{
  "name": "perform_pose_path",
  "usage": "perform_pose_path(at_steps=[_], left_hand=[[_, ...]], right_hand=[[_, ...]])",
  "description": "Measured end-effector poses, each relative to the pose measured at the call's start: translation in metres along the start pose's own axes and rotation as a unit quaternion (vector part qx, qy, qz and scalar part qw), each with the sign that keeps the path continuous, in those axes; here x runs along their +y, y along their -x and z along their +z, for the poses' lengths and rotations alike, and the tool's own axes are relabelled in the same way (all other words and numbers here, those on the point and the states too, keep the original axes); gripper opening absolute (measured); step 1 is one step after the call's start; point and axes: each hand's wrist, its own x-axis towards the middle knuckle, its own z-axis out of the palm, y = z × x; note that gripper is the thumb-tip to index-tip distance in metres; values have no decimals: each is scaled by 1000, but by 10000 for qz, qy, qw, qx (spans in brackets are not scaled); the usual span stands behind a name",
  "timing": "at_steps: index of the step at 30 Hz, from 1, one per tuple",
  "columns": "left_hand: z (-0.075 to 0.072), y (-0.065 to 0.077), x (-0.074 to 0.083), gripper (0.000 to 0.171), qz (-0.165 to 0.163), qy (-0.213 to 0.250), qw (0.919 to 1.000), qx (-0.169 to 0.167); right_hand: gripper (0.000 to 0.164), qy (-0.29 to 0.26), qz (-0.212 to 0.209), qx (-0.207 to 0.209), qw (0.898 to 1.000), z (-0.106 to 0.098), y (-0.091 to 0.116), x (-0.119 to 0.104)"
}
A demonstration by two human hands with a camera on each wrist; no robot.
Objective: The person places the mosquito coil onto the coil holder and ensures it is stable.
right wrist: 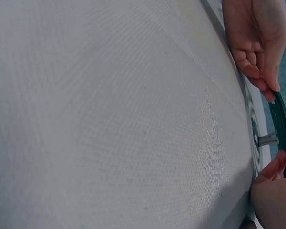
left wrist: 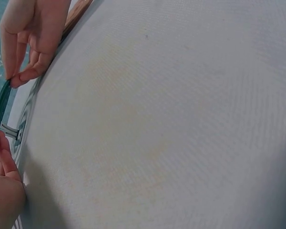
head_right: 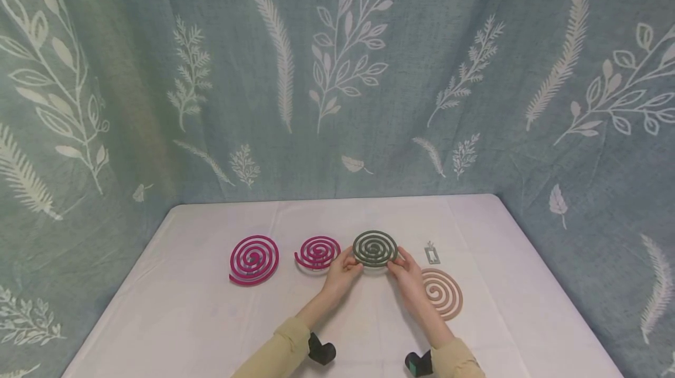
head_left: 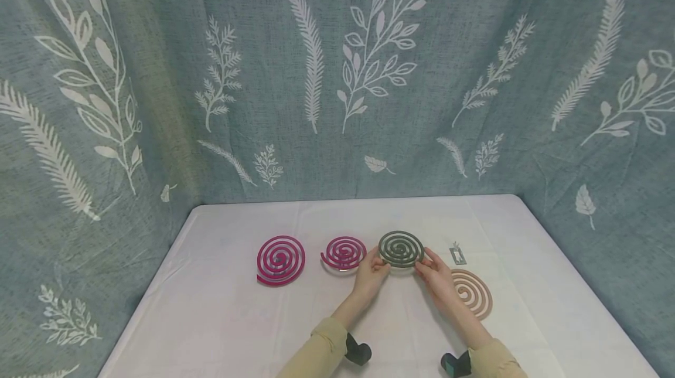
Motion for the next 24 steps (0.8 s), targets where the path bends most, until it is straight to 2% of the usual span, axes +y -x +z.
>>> perform_pose_path(at_steps=[6,13,19,24], left_hand=[[0,0,-1,58,-45,-113,9999,-4],[0,0,-1,54,-20,-36,10000,-28],[-1,2,-1,54,-11,-92,10000,-33],[0,3,0,54,18,-46,10000,-14]], right_hand=[[59,178,52,191,9996,2,1,-1],[55,519,61,452,9976,0,-1,-2],[54,543,39,479,9974,-2,-6,-2],[54,550,195,471,9972,-3,-8,-5]])
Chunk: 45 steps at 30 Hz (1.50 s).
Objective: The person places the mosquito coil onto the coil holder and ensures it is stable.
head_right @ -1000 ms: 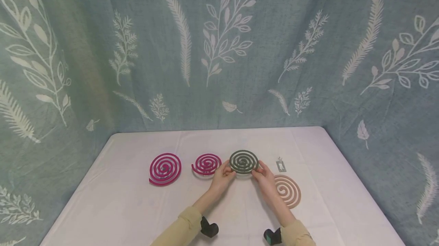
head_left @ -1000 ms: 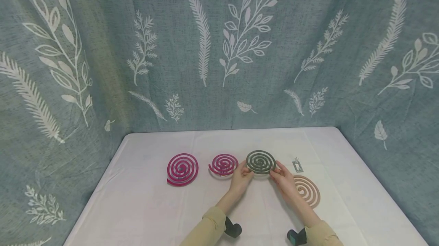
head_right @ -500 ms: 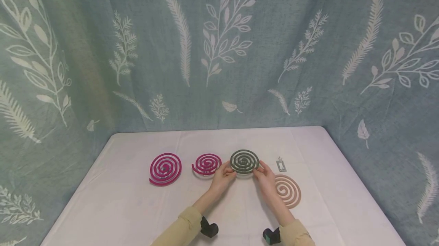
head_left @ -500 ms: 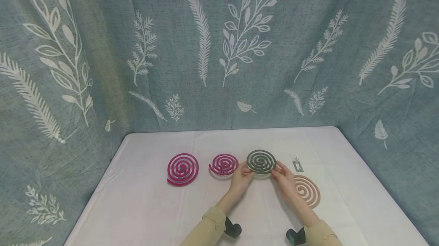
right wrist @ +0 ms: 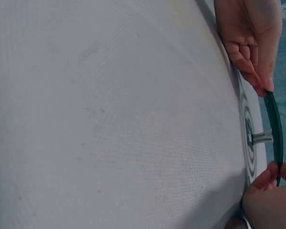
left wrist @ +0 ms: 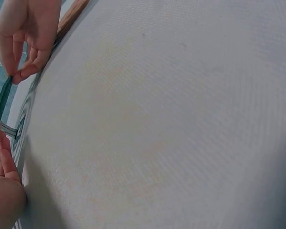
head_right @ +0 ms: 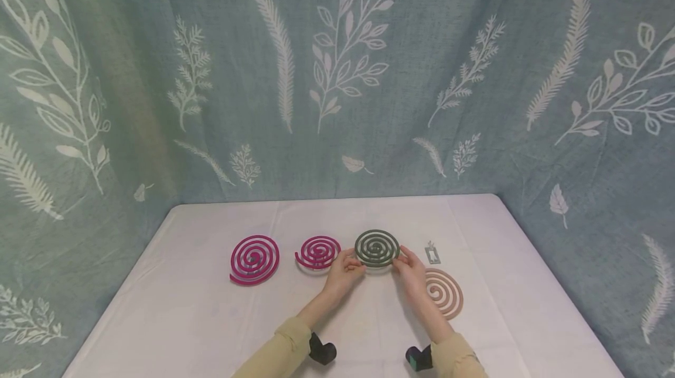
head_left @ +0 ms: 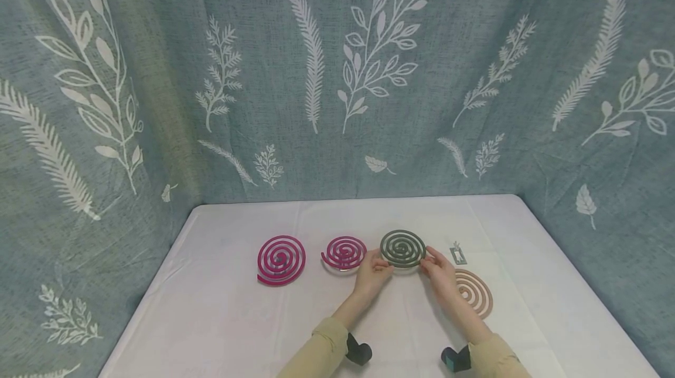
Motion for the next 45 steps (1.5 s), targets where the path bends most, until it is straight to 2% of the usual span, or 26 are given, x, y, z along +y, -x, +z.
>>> perform_pose_path(at_steps=[6,12,15,17,19,23,35,45], left_hand=[[1,0,0,54,-15,16,10000,15],[2,0,1,55,19,-62,10000,40],[0,8,16,54,-11,-41,10000,26],[0,10,20,53,2,-53,10000,31],[0,9,19,53,-22,-95,9999,36],[3,-2,-1,58,-10,-186,9998,55],[2,-4,-1,60,-66,-176,9998,33],[0,-3,-1,59,-91,-61,9999,-41]], right_hand=[[54,-107,160,-21,9998,-2,-1,-2],[56,-416,-191,-145,9988,-7,-5,7],[56,-423,-131,-206,9988,-8,-6,7],[55,-408,-35,-232,9989,-8,-5,4],[54,-216,194,-154,9995,-6,-3,-1],[55,-195,230,-181,9994,-6,-3,-3],[55,-327,398,-518,9973,-10,1,-10],[55,-326,465,-501,9971,-10,0,-10]])
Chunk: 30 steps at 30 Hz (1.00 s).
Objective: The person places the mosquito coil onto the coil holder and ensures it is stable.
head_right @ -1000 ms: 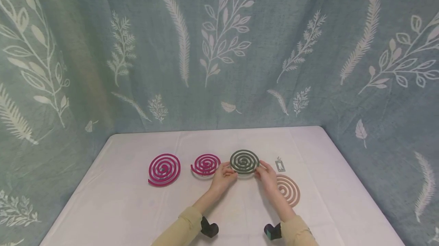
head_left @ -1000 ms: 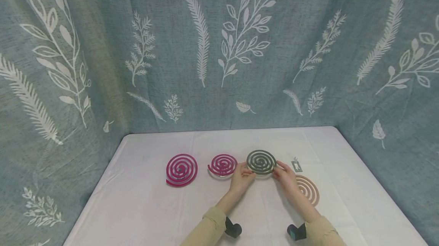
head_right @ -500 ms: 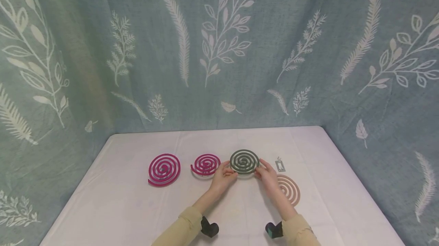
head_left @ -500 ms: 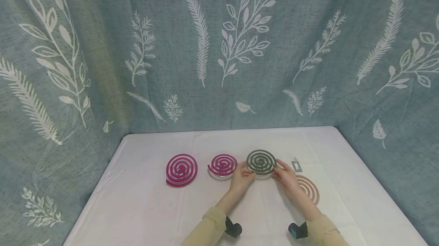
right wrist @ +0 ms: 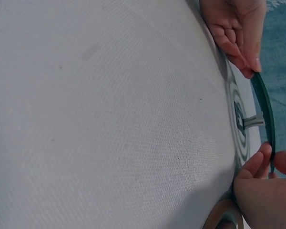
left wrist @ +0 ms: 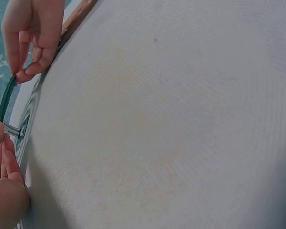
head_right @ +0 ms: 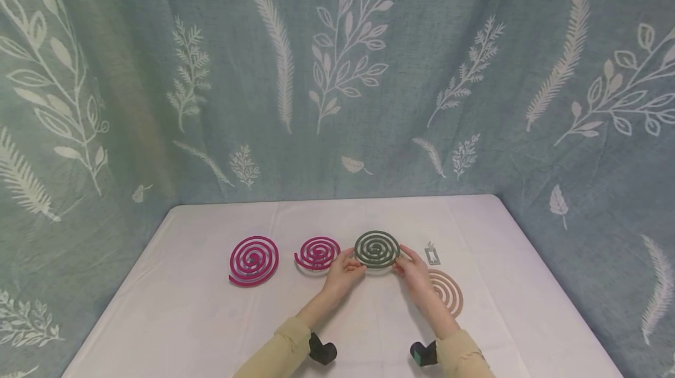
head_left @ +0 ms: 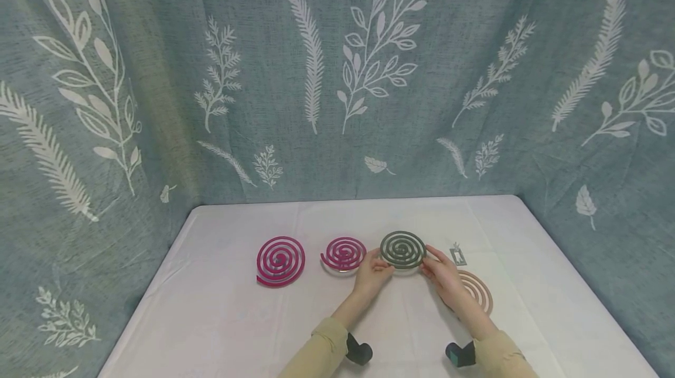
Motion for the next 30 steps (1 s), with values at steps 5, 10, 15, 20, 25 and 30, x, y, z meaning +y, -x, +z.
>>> perform_pose_path(at_steps=[5,10,15,20,25,30], left_hand=[[1,0,1,59,46,138,9999,-3],[0,1,1,59,55,173,9998,-9],[0,1,2,60,-6,205,9998,-58],[1,1,3,59,-16,205,9998,-61],[0,8,15,56,28,271,9996,-22],[-5,21,38,53,12,263,9996,-63]], right_hand=[[57,-22,19,-26,10000,-1,-2,2],[58,-21,29,-61,10000,-1,-3,2],[57,-66,39,-99,9999,-2,-3,2],[57,-208,27,-130,9997,-3,-2,2],[57,-251,19,-117,9996,-3,-2,2],[56,-240,5,-104,9997,-2,-2,3]])
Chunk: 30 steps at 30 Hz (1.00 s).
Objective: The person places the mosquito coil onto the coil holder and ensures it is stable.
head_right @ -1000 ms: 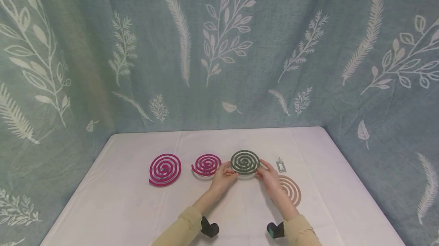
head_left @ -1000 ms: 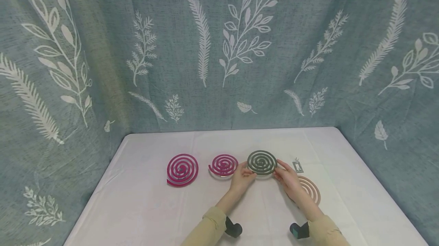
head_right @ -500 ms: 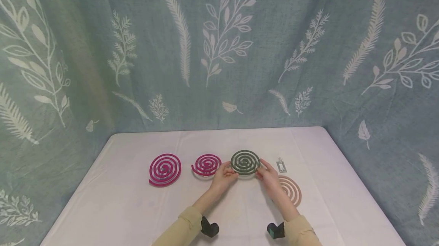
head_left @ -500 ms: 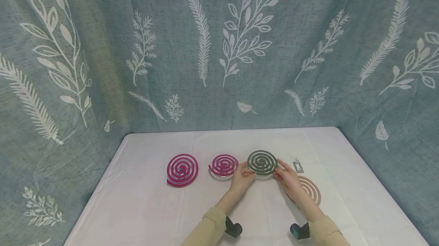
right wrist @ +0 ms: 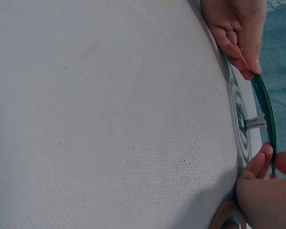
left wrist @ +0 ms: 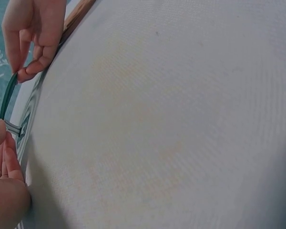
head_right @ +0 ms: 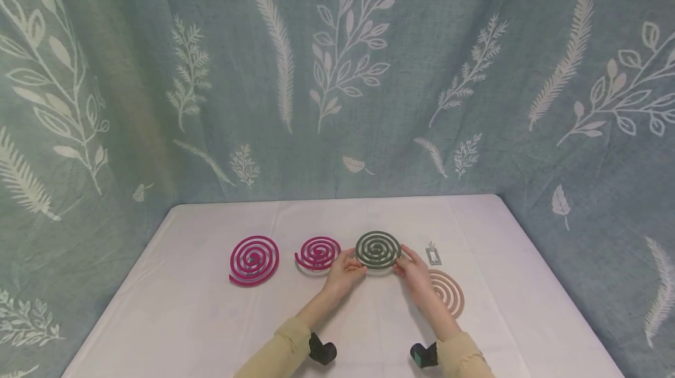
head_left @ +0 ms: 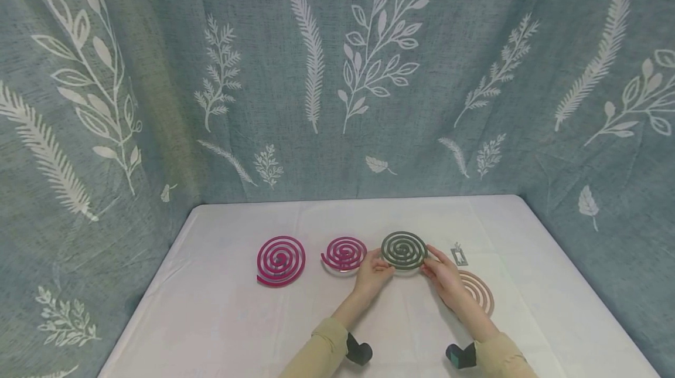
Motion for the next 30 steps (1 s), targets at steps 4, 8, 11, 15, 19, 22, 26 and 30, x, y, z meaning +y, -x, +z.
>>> perform_pose_path(at_steps=[4,8,11,15,19,22,26,30], left_hand=[[-1,5,8,52,-4,-123,9999,-13],[0,-9,-17,53,-68,-317,9995,-48],[1,-19,-35,55,-51,-353,9993,-67],[2,-18,-34,54,-5,-285,9996,-37],[1,-18,-34,54,-19,-279,9996,-24],[1,-18,-34,53,-28,-297,9996,-22],[1,-20,-34,52,-22,-299,9995,-32],[1,-20,-36,52,-88,-278,9996,-43]], right_hand=[[56,43,-49,0,10000,1,1,1],[57,24,-99,-27,9999,2,4,0],[56,-24,-62,30,10000,2,4,-1],[55,2,9,97,10000,3,3,-2],[55,44,54,76,9999,3,3,-3],[55,59,82,60,9999,3,3,-3],[54,6,73,45,10000,3,3,-3],[54,-22,82,69,9999,2,3,-3]])
